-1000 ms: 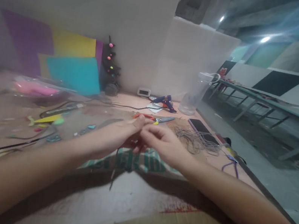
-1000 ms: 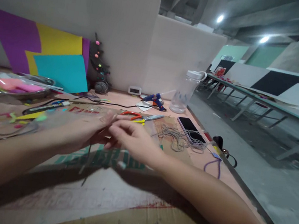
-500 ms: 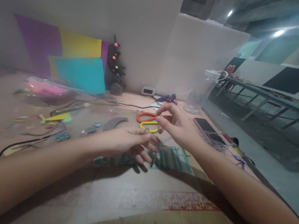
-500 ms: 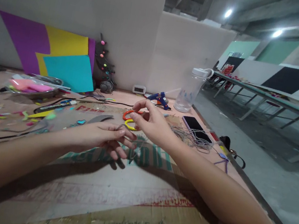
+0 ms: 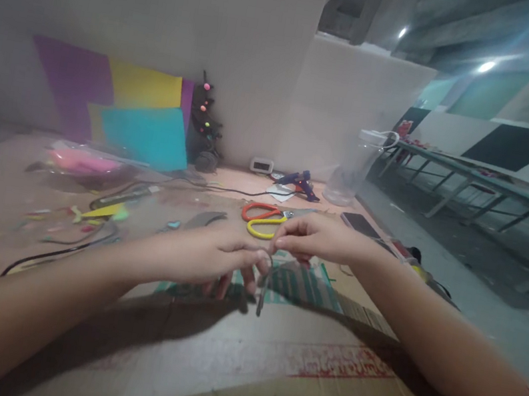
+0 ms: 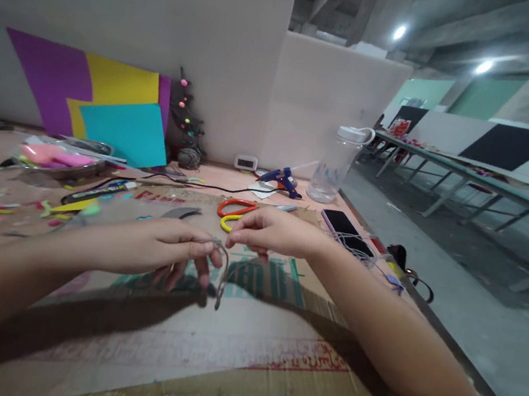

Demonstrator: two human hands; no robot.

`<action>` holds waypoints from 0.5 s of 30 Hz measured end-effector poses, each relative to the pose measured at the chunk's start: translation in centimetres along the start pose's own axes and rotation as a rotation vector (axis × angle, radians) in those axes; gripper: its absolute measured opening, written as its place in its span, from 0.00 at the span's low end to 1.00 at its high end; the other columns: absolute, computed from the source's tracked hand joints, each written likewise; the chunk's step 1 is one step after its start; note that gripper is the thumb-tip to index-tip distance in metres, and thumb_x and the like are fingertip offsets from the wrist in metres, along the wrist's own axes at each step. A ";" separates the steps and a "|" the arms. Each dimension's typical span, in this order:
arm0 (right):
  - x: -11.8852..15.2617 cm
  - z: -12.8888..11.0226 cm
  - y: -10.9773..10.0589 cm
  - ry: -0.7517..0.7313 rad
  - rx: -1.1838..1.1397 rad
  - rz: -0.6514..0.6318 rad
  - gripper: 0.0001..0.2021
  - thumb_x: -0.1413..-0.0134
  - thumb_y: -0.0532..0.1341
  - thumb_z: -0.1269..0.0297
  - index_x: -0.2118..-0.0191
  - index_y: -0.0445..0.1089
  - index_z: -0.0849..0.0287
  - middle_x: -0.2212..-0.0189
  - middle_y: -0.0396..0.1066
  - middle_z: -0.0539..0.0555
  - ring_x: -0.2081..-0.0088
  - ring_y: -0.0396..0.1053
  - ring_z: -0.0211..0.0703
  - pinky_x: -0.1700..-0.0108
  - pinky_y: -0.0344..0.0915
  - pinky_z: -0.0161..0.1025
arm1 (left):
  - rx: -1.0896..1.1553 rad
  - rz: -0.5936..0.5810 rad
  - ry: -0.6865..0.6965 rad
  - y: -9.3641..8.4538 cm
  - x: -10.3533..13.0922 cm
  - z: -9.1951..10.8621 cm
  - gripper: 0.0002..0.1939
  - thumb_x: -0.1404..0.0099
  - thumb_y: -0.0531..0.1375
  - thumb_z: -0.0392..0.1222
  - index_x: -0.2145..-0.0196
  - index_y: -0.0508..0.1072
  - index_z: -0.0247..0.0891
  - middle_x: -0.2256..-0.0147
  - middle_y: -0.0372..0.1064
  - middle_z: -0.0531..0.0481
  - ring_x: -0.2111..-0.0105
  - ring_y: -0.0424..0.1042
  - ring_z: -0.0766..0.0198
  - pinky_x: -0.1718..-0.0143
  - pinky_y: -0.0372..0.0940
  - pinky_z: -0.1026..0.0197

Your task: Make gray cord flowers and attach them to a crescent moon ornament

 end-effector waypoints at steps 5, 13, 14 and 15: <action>1.1 0.6 -3.7 0.021 0.111 0.223 0.17 0.42 0.63 0.50 0.64 0.74 0.62 0.81 0.62 0.45 0.81 0.57 0.29 0.79 0.54 0.29 | -0.075 0.014 -0.002 0.5 0.7 1.2 0.20 0.28 0.49 0.56 0.65 0.72 0.39 0.73 0.71 0.53 0.77 0.66 0.68 0.75 0.61 0.67; 0.5 0.4 1.1 -0.213 -0.308 -0.024 0.41 0.45 0.62 0.39 0.32 0.52 0.52 0.55 0.73 0.56 0.74 0.68 0.32 0.72 0.68 0.33 | -0.058 0.154 0.189 -0.5 0.0 0.3 0.23 0.26 0.45 0.55 0.50 0.72 0.41 0.77 0.67 0.55 0.79 0.60 0.68 0.77 0.57 0.67; 0.4 0.1 2.0 -0.209 -0.351 -0.084 0.40 0.45 0.63 0.40 0.32 0.53 0.53 0.63 0.73 0.52 0.76 0.67 0.32 0.73 0.67 0.32 | -0.056 0.175 0.206 -0.8 -0.1 0.3 0.23 0.26 0.46 0.55 0.50 0.72 0.39 0.78 0.65 0.56 0.79 0.60 0.67 0.76 0.56 0.66; 0.2 -0.1 2.6 -0.193 -0.368 -0.128 0.37 0.44 0.64 0.42 0.35 0.57 0.54 0.72 0.70 0.47 0.79 0.64 0.31 0.75 0.66 0.31 | -0.052 0.187 0.211 -1.1 0.0 0.4 0.23 0.26 0.46 0.55 0.51 0.72 0.38 0.78 0.63 0.56 0.79 0.59 0.67 0.76 0.56 0.66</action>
Point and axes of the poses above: each hand's wrist, its own x-axis away from the middle knuckle, its own y-axis out of the palm, z = x × y, the point moved 2 cm from there along -x, towards the middle knuckle
